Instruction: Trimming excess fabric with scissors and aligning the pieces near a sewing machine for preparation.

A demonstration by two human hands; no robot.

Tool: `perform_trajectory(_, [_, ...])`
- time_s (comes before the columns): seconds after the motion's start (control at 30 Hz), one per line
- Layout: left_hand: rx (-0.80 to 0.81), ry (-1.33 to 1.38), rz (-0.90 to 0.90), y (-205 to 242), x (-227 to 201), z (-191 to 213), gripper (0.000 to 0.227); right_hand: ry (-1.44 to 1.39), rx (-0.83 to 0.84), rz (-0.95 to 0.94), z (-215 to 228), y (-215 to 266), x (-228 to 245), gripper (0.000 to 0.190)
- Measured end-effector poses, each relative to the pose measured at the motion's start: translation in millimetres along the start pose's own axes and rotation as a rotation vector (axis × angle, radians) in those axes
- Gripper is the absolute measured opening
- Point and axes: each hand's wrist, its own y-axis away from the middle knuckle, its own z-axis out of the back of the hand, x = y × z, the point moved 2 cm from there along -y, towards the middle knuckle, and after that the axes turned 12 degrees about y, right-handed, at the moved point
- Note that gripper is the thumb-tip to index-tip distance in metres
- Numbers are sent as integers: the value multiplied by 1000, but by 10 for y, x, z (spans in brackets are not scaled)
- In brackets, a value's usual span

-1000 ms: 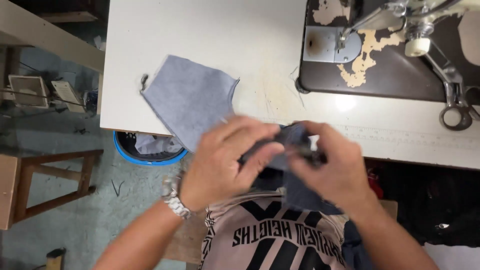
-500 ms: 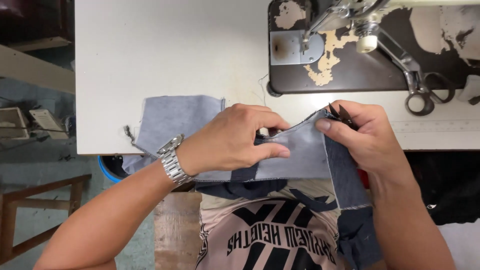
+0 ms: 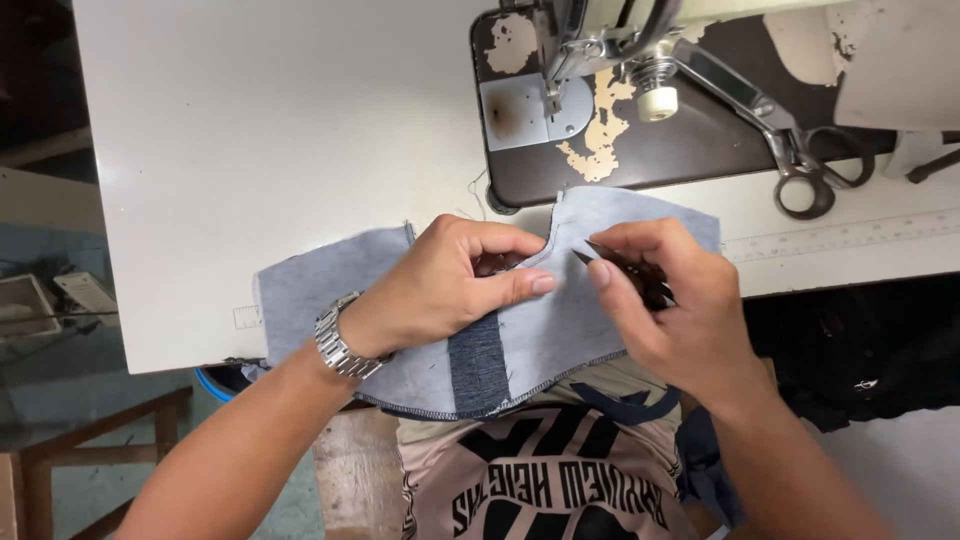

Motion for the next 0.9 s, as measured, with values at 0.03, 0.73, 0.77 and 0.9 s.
perform_trajectory(0.03, [-7, 7, 10, -1, 10, 2, 26, -5, 12, -2, -22, -19, -2, 20])
perform_trajectory(0.73, [17, 1, -30, 25, 94, 41, 27, 66, -53, 223, -125, -43, -73, 14])
perform_trajectory(0.77, [11, -3, -24, 24, 98, 37, 25, 62, -46, 230, -132, -62, -52, 13])
perform_trajectory(0.9, [20, -24, -35, 31, 102, 37, 24, 65, -39, 222, -160, -67, -30, 13])
